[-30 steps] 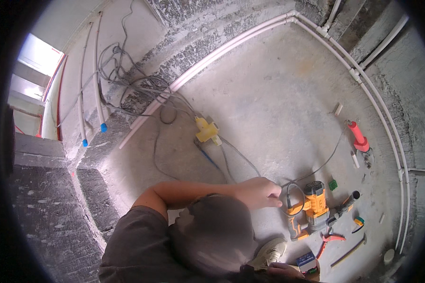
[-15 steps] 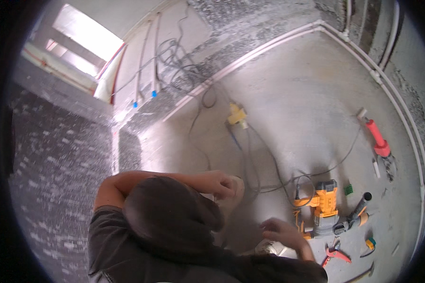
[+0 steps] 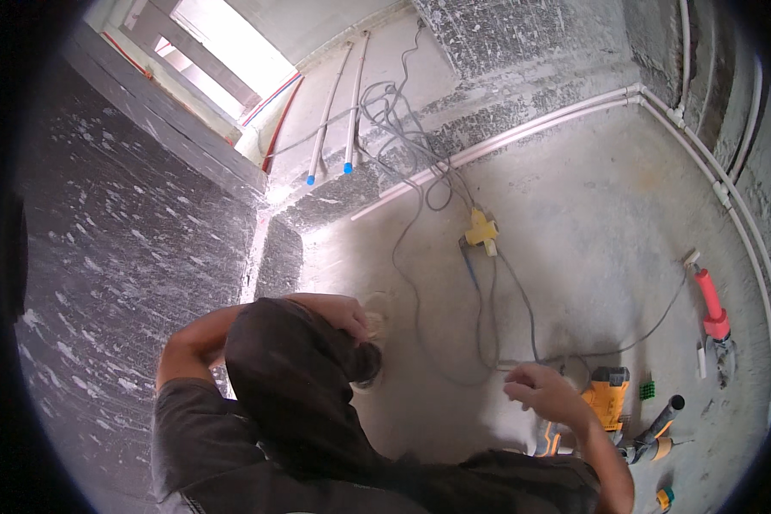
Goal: The person installs white PVC pipes along a concrete wall and floor. They use a hammer to tap pipe fittings into place, a power drill to secure the pipes, and a pipe cutter to trim sections. The person remains seated on the floor throughout the task.
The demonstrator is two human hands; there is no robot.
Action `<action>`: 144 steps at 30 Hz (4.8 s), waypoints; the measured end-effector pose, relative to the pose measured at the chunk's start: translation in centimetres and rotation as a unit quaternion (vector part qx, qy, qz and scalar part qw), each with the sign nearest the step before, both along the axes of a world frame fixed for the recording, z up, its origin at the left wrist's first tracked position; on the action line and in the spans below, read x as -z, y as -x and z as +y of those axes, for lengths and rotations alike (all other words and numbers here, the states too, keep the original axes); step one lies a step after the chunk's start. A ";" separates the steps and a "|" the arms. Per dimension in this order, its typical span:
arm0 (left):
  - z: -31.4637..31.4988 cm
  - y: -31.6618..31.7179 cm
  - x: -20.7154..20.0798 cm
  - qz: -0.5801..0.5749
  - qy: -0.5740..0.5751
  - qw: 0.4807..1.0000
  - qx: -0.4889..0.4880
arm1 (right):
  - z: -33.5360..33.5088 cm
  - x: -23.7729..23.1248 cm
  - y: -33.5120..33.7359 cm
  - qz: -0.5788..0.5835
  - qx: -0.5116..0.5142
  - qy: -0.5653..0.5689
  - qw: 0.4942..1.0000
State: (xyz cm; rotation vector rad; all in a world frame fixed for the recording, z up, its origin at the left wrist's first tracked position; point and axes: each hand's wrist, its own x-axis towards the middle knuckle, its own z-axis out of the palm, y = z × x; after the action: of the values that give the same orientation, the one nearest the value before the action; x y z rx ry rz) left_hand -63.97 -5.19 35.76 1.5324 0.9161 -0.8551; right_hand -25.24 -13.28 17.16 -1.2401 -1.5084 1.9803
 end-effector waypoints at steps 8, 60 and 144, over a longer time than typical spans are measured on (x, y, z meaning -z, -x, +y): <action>10.2 1.8 7.1 -0.146 -0.225 0.951 -0.154 | 6.6 -11.4 0.6 -0.321 0.026 -0.149 0.935; 40.5 15.4 14.5 -0.452 -0.383 0.444 -0.672 | 60.8 -12.4 28.5 -0.292 0.225 -0.493 0.788; 57.2 32.1 4.9 -0.082 -0.741 0.485 -0.457 | 62.3 -10.8 43.1 -0.262 0.097 -0.405 0.871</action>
State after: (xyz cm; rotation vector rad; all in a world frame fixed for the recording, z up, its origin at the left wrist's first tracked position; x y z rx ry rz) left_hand -96.06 51.99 30.83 1.8219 2.2416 1.3178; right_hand -68.36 49.04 27.94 -1.4737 -2.0362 0.7086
